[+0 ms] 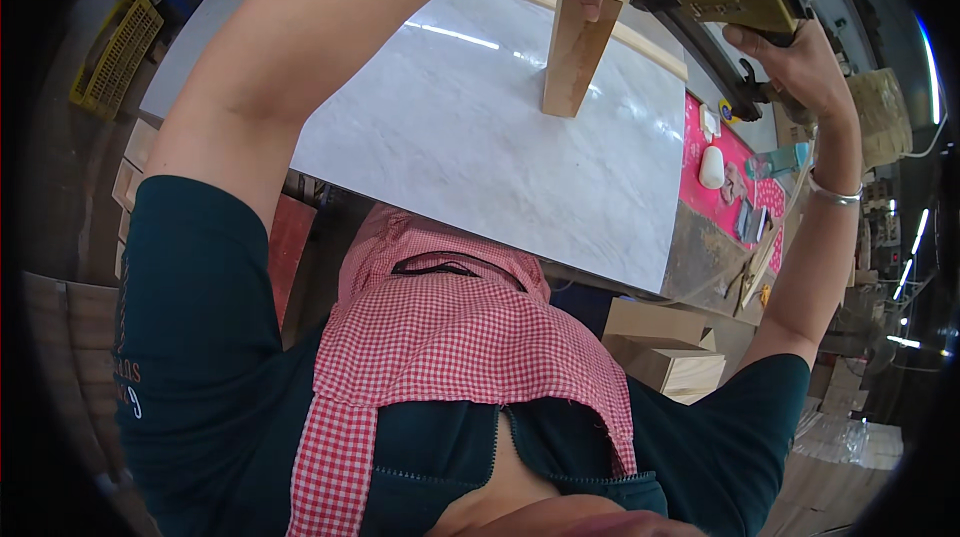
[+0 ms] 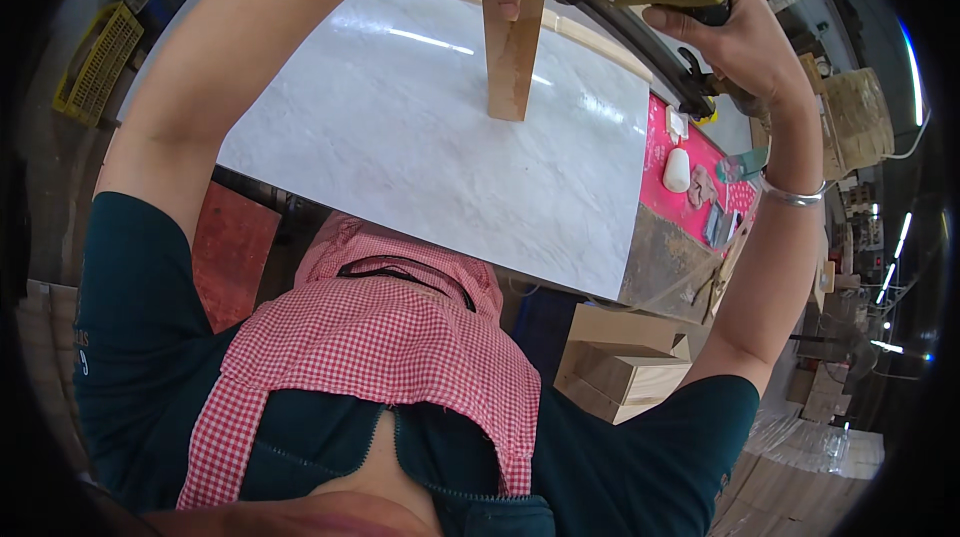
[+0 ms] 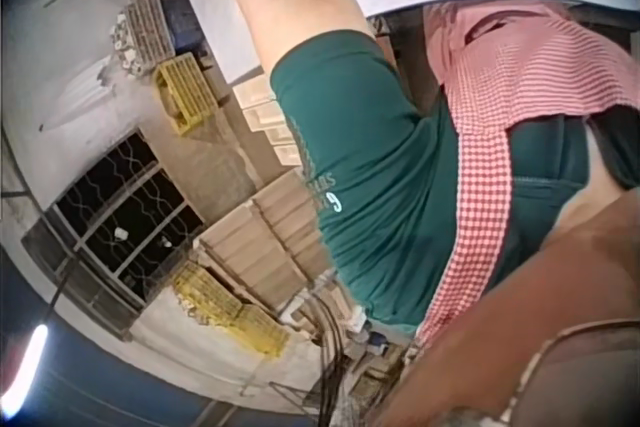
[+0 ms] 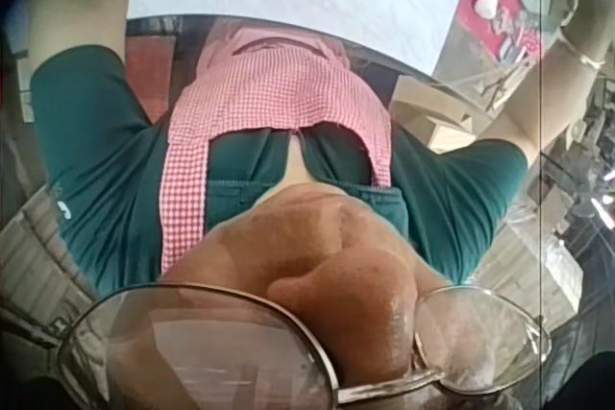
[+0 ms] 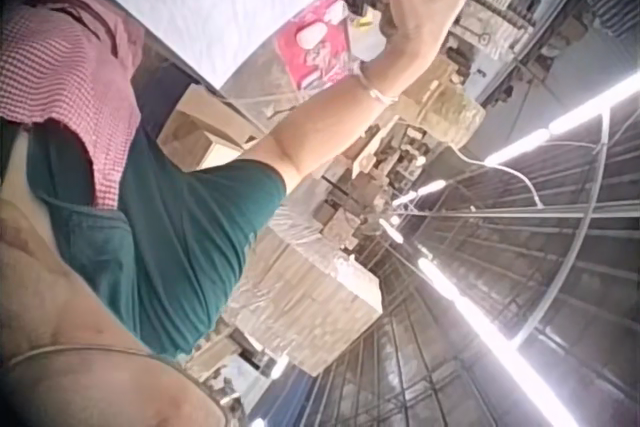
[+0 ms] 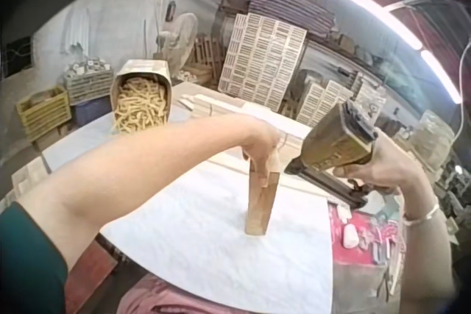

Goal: Assembling wooden box components by applying glue and using a staple gun to secure pieces.

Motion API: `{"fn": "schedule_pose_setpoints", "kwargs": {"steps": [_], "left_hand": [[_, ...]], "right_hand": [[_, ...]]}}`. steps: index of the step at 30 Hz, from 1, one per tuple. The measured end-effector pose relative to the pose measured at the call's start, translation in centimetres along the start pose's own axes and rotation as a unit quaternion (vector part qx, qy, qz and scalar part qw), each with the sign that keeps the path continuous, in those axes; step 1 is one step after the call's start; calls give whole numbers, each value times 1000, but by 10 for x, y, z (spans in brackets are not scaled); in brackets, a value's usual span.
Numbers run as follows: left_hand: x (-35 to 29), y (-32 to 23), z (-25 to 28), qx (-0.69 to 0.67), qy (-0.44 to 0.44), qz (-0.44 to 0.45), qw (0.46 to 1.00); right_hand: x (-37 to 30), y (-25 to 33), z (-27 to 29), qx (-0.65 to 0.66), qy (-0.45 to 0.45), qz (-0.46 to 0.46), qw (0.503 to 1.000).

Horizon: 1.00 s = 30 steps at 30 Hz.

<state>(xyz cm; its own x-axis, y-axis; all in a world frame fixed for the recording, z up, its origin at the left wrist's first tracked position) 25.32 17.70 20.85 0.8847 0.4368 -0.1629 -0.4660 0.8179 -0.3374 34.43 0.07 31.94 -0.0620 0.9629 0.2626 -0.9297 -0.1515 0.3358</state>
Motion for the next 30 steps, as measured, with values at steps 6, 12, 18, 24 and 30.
{"fn": "schedule_pose_setpoints", "kwargs": {"steps": [6, 12, 18, 24, 30], "left_hand": [[15, -2, -1, 11, -3, -20, 1000], [19, -10, 0, 37, -17, -25, 999], [19, -18, 2, 64, -33, -27, 997], [17, -18, 0, 61, -62, -4, 996], [45, -3, -7, 6, -46, -83, 995]], "right_hand": [[15, 7, -4, 57, 49, 21, 997], [20, -4, -6, 50, 96, -8, 994], [25, -14, -1, 42, 138, -38, 989], [23, -20, 0, 49, 145, -47, 987], [26, -24, -2, 59, 156, -69, 984]]}}
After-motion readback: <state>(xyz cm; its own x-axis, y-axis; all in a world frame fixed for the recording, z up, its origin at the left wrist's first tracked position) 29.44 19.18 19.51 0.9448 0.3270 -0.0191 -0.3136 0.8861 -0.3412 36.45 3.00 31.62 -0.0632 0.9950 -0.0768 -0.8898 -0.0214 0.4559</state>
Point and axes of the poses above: each hand's wrist, its own x-axis towards the middle knuckle, its own z-axis out of the back of the hand, y = z × x, the point moved 8 cm from there along x, towards the middle knuckle, and after that the axes turned 1 degree about z, right-handed, at the moved point
